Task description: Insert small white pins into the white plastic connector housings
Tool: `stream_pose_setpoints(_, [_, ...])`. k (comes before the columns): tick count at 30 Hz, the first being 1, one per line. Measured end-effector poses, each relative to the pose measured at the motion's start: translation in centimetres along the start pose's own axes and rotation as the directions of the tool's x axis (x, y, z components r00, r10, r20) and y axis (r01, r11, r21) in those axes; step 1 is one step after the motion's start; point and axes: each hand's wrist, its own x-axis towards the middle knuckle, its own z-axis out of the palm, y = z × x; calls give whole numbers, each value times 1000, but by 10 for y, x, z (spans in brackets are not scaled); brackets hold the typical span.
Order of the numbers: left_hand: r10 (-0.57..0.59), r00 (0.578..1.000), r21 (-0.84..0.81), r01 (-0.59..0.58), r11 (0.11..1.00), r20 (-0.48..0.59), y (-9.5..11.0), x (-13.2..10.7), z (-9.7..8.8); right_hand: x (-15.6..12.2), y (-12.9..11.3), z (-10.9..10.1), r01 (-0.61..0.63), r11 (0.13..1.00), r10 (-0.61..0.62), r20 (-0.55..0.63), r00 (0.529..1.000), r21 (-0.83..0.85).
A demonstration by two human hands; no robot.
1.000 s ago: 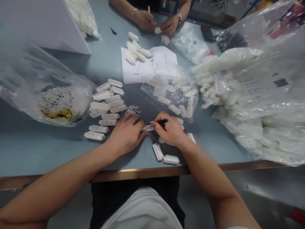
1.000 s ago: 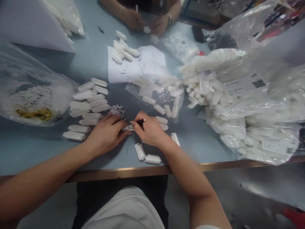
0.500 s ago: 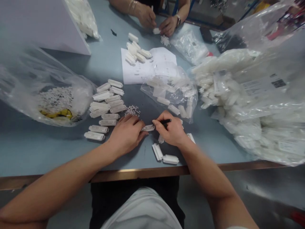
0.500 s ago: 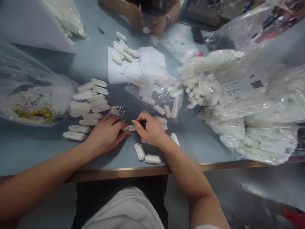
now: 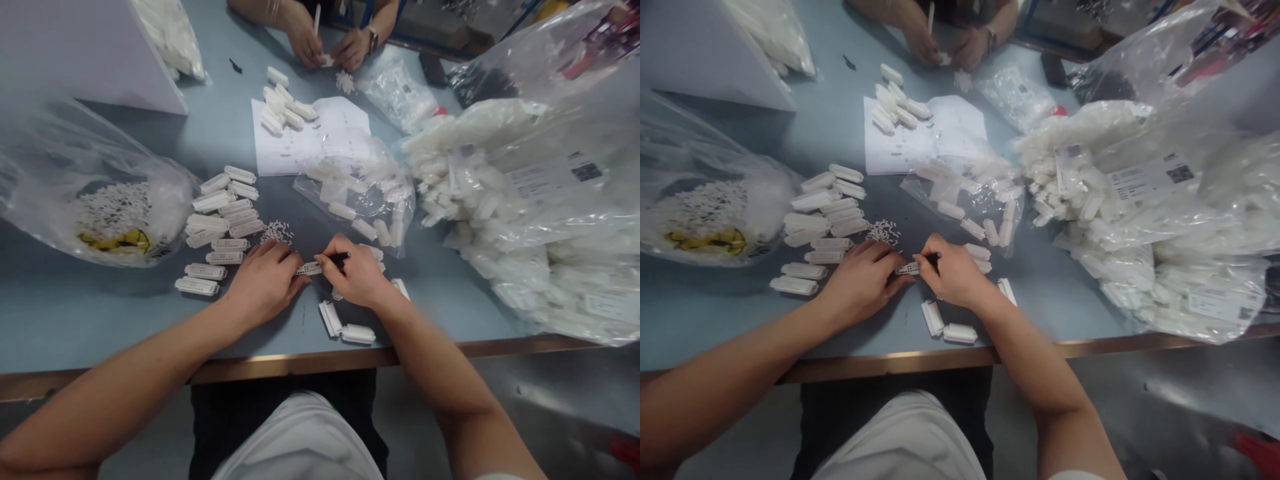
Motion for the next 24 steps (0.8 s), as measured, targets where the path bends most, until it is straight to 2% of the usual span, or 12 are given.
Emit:
stream_pose_setpoints(7, [-9, 1000, -30, 9, 1000, 1, -1, 1, 0, -2, -1, -4, -107, 991, 116, -122, 986, 79])
stream_pose_setpoints(24, [-1, 1000, -18, 1, 1000, 4, -1, 1, 1, -2, -1, -5, -73, 995, 79, -89, 993, 73])
